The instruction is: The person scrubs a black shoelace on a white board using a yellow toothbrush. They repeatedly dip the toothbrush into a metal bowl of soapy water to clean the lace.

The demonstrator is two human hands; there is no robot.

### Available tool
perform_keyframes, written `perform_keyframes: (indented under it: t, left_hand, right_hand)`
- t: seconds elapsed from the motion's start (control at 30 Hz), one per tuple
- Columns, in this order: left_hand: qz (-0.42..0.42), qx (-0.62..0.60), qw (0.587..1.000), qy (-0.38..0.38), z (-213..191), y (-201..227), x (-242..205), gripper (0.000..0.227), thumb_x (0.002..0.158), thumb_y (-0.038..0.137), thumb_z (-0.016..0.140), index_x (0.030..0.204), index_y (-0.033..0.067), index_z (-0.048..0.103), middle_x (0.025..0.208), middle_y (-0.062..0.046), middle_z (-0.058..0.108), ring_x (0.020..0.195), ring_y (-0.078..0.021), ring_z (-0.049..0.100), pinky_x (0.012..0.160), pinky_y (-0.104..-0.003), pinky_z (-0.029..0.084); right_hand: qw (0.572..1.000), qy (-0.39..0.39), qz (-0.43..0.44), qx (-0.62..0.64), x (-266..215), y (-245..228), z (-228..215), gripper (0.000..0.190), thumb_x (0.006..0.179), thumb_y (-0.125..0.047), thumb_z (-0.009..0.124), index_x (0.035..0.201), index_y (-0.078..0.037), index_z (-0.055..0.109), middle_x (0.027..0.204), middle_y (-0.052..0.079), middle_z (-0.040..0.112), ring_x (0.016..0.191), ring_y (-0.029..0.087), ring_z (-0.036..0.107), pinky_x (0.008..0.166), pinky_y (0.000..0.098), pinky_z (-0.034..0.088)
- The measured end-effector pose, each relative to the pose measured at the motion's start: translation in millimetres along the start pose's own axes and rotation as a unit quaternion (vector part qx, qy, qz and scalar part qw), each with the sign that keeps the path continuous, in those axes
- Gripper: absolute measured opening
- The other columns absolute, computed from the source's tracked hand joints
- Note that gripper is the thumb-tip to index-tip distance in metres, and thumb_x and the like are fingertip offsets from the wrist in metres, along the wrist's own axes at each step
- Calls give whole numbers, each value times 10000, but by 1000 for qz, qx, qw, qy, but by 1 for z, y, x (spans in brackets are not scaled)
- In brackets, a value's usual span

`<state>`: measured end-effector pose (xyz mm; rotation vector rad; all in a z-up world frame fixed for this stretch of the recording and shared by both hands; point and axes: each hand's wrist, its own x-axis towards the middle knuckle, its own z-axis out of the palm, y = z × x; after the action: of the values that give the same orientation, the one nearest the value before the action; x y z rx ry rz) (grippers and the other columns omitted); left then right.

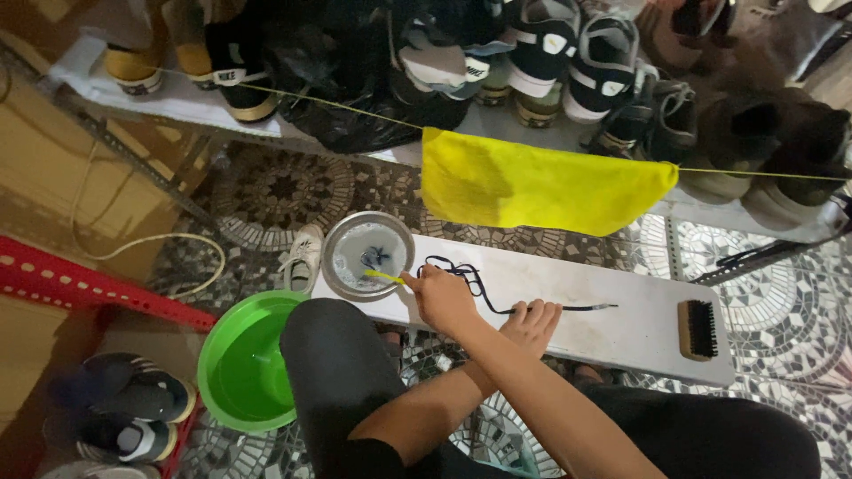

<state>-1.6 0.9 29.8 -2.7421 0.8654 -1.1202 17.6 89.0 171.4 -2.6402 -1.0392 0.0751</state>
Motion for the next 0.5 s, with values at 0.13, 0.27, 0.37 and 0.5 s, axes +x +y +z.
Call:
perform_keyframes:
  t: [0.13, 0.27, 0.37, 0.5]
  left_hand:
    - [-7, -8, 1000, 8, 27, 12, -9, 315, 1153, 197, 453, 1340, 114, 692, 1142, -122, 504, 1075, -363, 432, 917, -498, 360]
    - [-10, 17, 1000, 17, -10, -6, 7, 365, 1101, 170, 424, 1332, 97, 696, 1139, -118, 510, 1097, -359, 449, 918, -489, 380]
    - [-1, 87, 995, 51, -15, -9, 3, 288, 1107, 143, 437, 1208, 142, 707, 1089, -54, 543, 1061, -288, 472, 941, -454, 396]
    - [-6, 58, 998, 17, -14, -4, 1, 340, 1095, 152, 426, 1304, 155, 694, 1163, -81, 560, 1093, -301, 451, 952, -463, 385]
  right_hand:
    - [998, -29, 8, -61, 19, -2, 13, 448, 1003, -116, 606, 1340, -300, 835, 1038, 148, 769, 919, 387, 834, 702, 497, 677]
    - [998, -23, 13, -59, 21, -22, -11, 303, 993, -125, 647, 1206, -170, 857, 1045, 173, 751, 904, 407, 810, 711, 509, 673]
    - [998, -14, 36, -39, 22, -17, 3, 239, 1001, -132, 668, 1147, -105, 856, 1046, 175, 729, 920, 399, 804, 730, 502, 676]
    - [999, 0, 54, 8, 9, -14, -3, 243, 1013, -110, 635, 1140, -166, 834, 1019, 168, 715, 900, 434, 801, 692, 552, 667]
